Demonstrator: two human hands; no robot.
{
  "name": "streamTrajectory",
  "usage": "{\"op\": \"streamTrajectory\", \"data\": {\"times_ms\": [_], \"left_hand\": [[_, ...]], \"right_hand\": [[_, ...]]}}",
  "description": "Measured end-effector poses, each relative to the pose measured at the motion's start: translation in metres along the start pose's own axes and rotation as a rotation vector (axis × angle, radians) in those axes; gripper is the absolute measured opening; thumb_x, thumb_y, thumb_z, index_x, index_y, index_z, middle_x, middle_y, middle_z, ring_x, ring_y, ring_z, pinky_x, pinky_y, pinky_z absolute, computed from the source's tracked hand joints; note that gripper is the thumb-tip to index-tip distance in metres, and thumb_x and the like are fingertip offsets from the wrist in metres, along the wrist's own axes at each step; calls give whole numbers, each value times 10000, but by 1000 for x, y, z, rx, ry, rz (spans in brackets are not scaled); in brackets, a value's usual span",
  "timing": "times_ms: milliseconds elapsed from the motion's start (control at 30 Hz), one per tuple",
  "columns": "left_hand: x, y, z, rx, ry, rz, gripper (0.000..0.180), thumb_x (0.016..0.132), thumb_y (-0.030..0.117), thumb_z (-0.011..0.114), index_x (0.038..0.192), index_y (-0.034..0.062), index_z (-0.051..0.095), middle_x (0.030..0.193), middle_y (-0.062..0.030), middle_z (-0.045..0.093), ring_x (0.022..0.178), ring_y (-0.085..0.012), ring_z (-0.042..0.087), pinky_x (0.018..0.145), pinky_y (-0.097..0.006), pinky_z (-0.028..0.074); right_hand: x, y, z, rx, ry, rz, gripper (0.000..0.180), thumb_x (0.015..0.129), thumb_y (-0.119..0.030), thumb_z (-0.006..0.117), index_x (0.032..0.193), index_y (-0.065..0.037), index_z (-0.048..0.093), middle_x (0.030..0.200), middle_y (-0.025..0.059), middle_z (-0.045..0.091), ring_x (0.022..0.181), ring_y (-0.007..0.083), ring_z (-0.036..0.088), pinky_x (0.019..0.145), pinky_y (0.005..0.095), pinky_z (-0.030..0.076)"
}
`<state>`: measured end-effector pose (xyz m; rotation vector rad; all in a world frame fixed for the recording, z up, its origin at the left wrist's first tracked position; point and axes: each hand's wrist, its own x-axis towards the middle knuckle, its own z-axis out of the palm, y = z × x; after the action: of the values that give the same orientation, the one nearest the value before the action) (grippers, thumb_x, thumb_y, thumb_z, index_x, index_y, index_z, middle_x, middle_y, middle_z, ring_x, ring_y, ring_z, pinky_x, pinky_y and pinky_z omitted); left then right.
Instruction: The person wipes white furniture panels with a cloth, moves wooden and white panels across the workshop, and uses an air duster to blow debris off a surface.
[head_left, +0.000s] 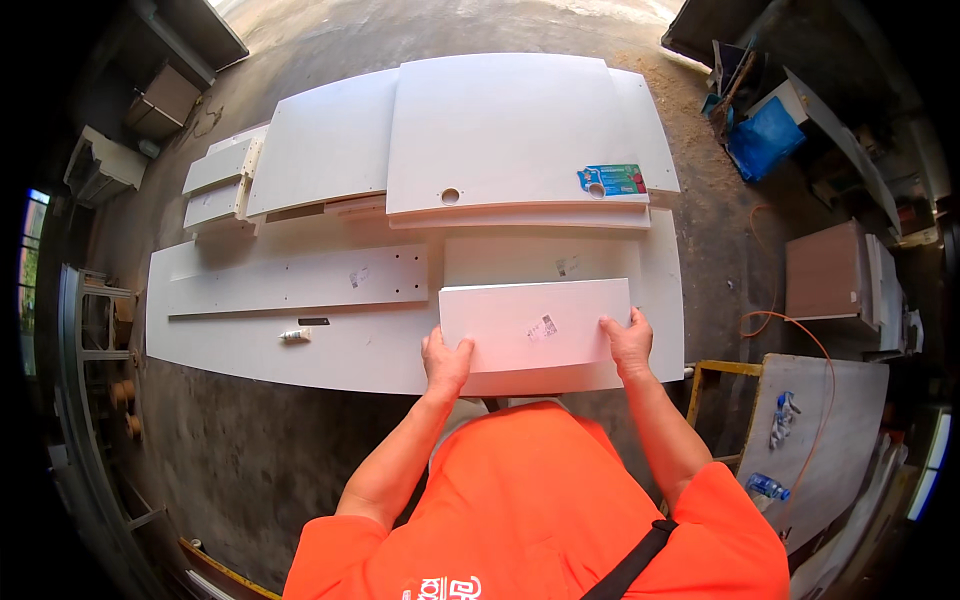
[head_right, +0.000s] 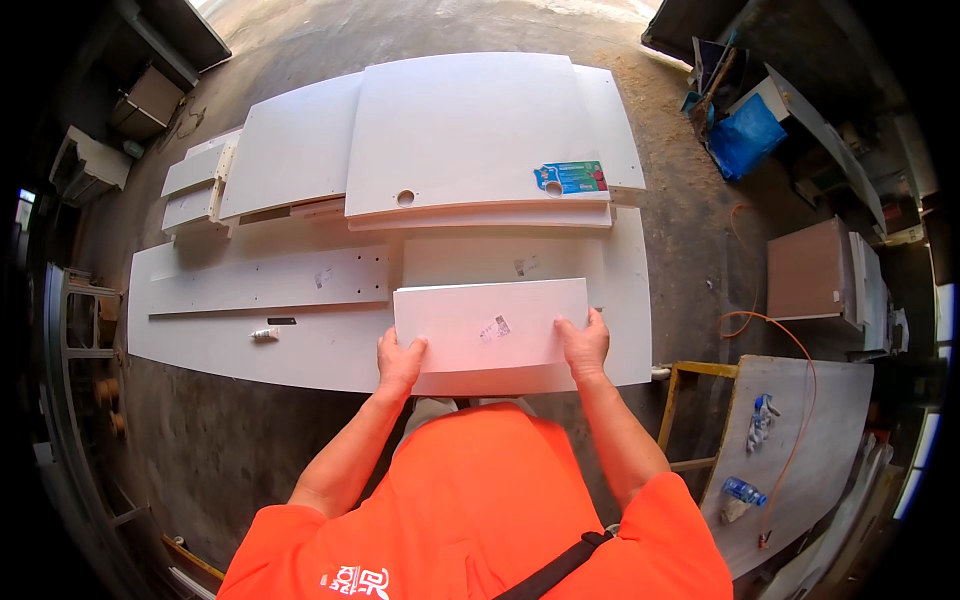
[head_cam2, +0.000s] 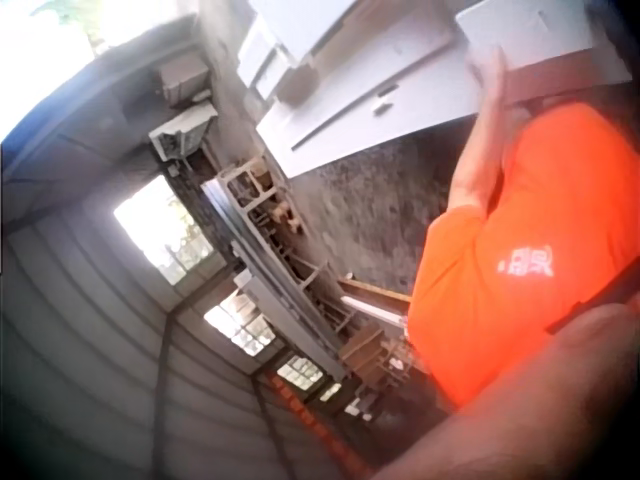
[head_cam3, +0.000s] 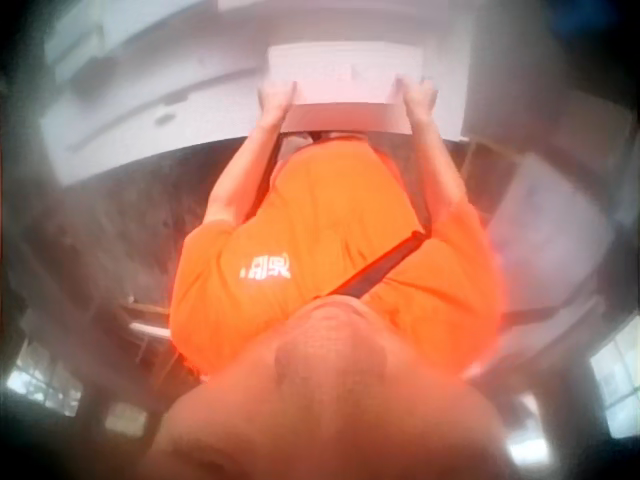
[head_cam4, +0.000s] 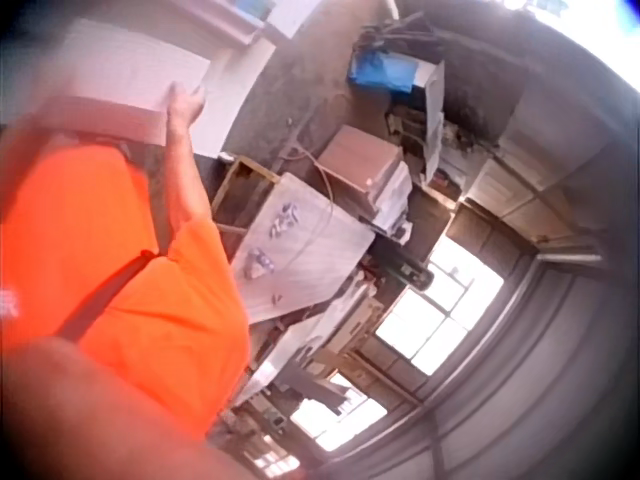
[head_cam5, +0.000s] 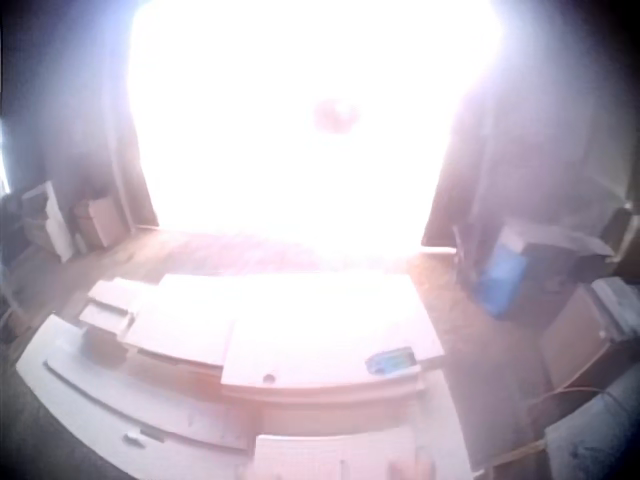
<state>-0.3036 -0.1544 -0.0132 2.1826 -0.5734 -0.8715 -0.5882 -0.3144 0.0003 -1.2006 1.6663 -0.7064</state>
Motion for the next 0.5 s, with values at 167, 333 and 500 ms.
{"op": "streamTrajectory", "data": {"times_ms": [167,333,500], "left_hand": [[89,36,25,227,2,79,713,801,360,762,1356,-19,526,1330,-249,505,1251,-402,494,1074,-446,419],[113,53,21,47,-62,-106,970,763,460,808,1446,-99,407,1471,-274,447,1391,-397,422,1137,-430,380],[108,38,23,-53,-118,-101,1073,720,461,848,1464,-129,350,1459,-307,466,1350,-384,489,1109,-409,410]], "right_hand": [[66,-21,14,-282,49,-28,707,712,-307,859,1270,31,588,1236,183,648,1110,291,635,960,396,504],[107,-11,10,-328,45,102,1247,572,-467,954,1477,115,324,1483,284,425,1398,365,419,1136,419,387],[102,-8,0,-207,-79,136,1379,543,-494,965,1517,121,207,1503,308,402,1387,369,446,1125,416,404]]}}
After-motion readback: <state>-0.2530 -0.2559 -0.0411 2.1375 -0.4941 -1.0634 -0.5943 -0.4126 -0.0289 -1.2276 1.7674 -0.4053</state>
